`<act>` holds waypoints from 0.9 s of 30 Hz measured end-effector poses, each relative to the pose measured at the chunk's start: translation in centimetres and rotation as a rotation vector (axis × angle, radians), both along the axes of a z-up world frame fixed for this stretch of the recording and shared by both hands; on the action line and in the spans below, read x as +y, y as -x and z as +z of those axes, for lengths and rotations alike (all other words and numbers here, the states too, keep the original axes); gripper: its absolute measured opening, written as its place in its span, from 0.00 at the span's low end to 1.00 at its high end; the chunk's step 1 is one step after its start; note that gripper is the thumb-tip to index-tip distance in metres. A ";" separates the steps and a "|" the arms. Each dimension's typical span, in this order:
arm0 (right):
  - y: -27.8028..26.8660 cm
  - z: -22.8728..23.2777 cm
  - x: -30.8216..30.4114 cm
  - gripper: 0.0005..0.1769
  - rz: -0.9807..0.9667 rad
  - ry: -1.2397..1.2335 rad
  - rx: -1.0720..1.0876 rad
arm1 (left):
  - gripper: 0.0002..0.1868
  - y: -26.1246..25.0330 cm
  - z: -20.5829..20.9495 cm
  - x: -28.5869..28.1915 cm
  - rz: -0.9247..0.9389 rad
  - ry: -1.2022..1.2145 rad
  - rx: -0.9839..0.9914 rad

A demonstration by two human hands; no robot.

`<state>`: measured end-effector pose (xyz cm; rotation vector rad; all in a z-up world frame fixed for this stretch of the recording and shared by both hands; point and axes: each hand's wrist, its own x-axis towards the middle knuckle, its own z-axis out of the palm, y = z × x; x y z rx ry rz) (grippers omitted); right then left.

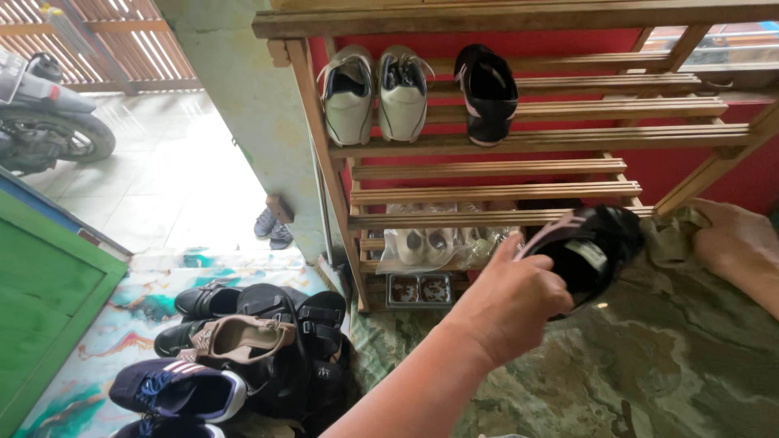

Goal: The person wipes several pairs of shoes with a cloth, handling them one at a time. They pick up each shoe from a wooden rack or the floor, wipe the exterior surfaces, and place the shoes back on the rack.

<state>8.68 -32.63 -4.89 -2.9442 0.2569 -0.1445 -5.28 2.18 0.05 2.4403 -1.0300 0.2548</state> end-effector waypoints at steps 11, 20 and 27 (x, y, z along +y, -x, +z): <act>-4.0 -2.0 1.7 0.17 0.050 -0.409 0.197 | 0.07 1.3 -1.6 1.6 0.341 0.163 -0.193; -6.1 3.7 9.2 0.44 0.298 -0.157 0.110 | 0.08 2.9 -0.5 2.2 0.549 0.222 -0.224; -7.5 6.9 14.3 0.56 0.372 -0.140 0.038 | 0.09 3.7 0.6 1.7 0.673 0.242 -0.279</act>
